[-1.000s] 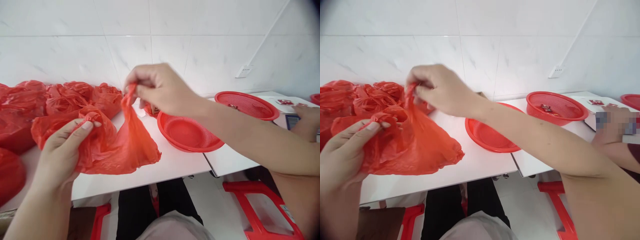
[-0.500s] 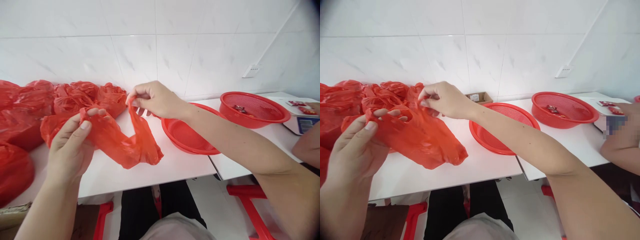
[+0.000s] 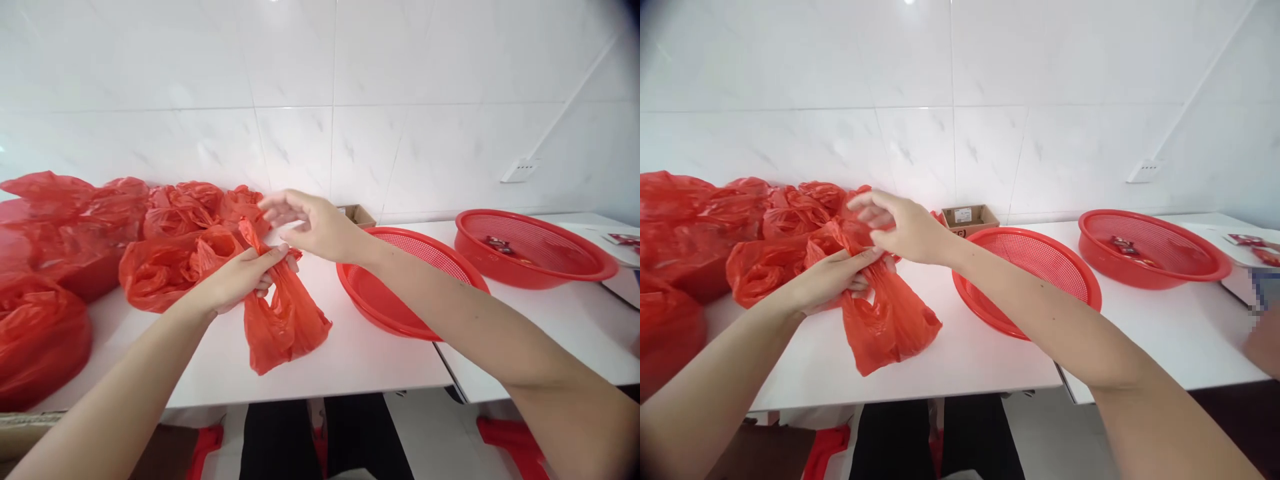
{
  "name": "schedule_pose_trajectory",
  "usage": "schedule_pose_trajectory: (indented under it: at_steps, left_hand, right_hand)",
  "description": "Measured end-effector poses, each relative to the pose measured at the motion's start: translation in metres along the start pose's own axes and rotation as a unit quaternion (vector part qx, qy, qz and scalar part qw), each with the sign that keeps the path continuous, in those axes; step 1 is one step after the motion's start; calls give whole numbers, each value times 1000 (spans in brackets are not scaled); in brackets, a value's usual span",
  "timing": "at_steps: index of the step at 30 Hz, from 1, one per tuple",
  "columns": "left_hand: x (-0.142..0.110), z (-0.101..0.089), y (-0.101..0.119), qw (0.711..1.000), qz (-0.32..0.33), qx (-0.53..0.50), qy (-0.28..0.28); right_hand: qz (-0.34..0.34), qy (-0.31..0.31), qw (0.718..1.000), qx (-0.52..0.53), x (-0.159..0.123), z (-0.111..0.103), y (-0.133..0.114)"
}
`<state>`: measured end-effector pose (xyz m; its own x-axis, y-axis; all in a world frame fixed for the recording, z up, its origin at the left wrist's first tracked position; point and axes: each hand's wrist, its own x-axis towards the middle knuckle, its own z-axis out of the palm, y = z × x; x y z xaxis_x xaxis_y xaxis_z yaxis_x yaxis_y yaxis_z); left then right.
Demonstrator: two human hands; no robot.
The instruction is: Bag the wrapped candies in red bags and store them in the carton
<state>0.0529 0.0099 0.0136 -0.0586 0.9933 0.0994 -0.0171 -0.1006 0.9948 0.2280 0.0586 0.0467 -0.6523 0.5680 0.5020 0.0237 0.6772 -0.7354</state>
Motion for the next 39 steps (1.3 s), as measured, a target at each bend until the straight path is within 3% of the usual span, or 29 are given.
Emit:
schedule_pose_trajectory:
  at_steps: [2,4,7,10,15,17,20,23,26,28,30,31,34,36,39]
  left_hand:
    - [1,1,-1,993,-83,34,-82]
    - [1,0,-3,982,-121,49,-133]
    - [1,-2,-3,985,-89,45,-138]
    - [-2,-8,3,980,-43,77,-180]
    - [-7,-14,16,933,10,258,-250]
    - [-7,-13,12,920,24,315,-232]
    - [-6,-10,-2,924,81,349,-136]
    - [-6,-6,-14,906,191,376,-34]
    - [-9,-2,-19,872,291,394,-2]
    - [-10,0,-20,868,301,396,-11]
    - [-12,2,-21,870,283,403,-31]
    - [-13,2,-22,869,272,412,-43]
    - [-16,-2,-25,858,257,441,-52]
    - [-19,-12,-29,858,256,444,-28]
    - [-28,-32,-40,883,210,420,18]
  right_hand:
    - [33,-39,998,-42,-7,-1,11]
    - [55,-53,996,-54,-15,-1,16]
    - [37,16,999,-9,-24,-5,10]
    - [30,18,996,86,-27,-9,-1]
    - [86,30,986,140,-22,8,20]
    - [131,7,985,116,-22,20,35]
    - [178,-9,980,93,-25,30,46]
    - [196,-38,967,157,-30,29,45]
    - [208,-82,956,191,-33,22,40]
    - [205,-76,970,106,-35,19,35]
    - [160,-32,984,-69,-37,17,32]
    - [127,-8,978,-166,-37,15,31]
    - [76,21,923,-377,-35,8,35]
    - [109,22,893,-436,-31,-3,45]
    - [194,27,869,-454,-26,-22,65]
